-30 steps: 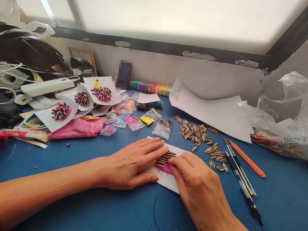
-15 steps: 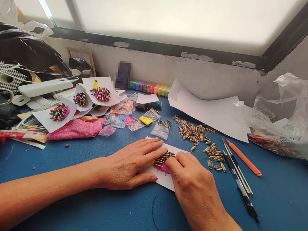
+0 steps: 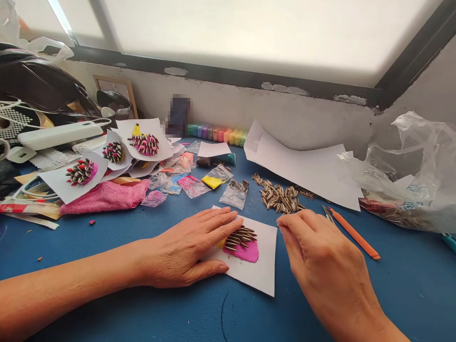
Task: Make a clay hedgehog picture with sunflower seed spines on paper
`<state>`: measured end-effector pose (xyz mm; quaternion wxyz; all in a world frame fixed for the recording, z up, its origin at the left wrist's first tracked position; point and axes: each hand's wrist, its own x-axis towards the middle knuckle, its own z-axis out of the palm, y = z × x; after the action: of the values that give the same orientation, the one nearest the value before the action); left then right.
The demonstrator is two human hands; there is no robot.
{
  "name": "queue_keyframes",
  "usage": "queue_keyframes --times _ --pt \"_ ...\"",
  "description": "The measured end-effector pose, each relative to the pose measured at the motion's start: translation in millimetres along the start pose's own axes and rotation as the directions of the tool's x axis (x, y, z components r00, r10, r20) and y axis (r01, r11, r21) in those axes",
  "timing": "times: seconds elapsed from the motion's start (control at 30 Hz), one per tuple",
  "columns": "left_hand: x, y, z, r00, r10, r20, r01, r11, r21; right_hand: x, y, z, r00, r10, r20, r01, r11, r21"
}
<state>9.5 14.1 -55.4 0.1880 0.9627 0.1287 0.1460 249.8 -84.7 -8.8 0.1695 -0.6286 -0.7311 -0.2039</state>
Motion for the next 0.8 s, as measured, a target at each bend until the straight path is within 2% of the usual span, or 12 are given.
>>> queue_keyframes --times 0.1,0.17,0.23,0.37,0.53,0.8 --pt "0.8 0.6 -0.7 1.0 -0.014 0.014 0.014 1.0 -0.018 -2.6 23.3 4.1 0.987 0.154 0.048 -0.148 0.984 -0.101" --pt "1.6 1.2 -1.2 0.999 -0.023 0.026 0.024 0.999 -0.034 -4.9 35.7 5.9 0.952 0.277 0.133 -0.259 0.956 -0.136" --pt "2.2 1.9 -1.8 0.999 -0.032 0.04 0.034 0.999 -0.042 -6.5 44.3 6.0 0.926 0.332 0.182 -0.306 0.939 -0.157" --pt "2.7 3.1 -2.7 0.995 -0.052 0.086 0.055 0.998 -0.031 -7.6 53.2 3.9 0.89 0.385 0.243 -0.347 0.919 -0.184" --pt "3.8 3.6 -4.4 0.998 -0.033 0.06 0.037 0.997 -0.071 -7.6 57.3 3.5 0.85 0.432 0.301 -0.378 0.899 -0.22" --pt "4.9 4.4 -5.6 0.999 -0.02 0.041 0.023 0.997 -0.077 -6.4 61.3 11.6 0.822 0.416 0.389 -0.348 0.908 -0.234"
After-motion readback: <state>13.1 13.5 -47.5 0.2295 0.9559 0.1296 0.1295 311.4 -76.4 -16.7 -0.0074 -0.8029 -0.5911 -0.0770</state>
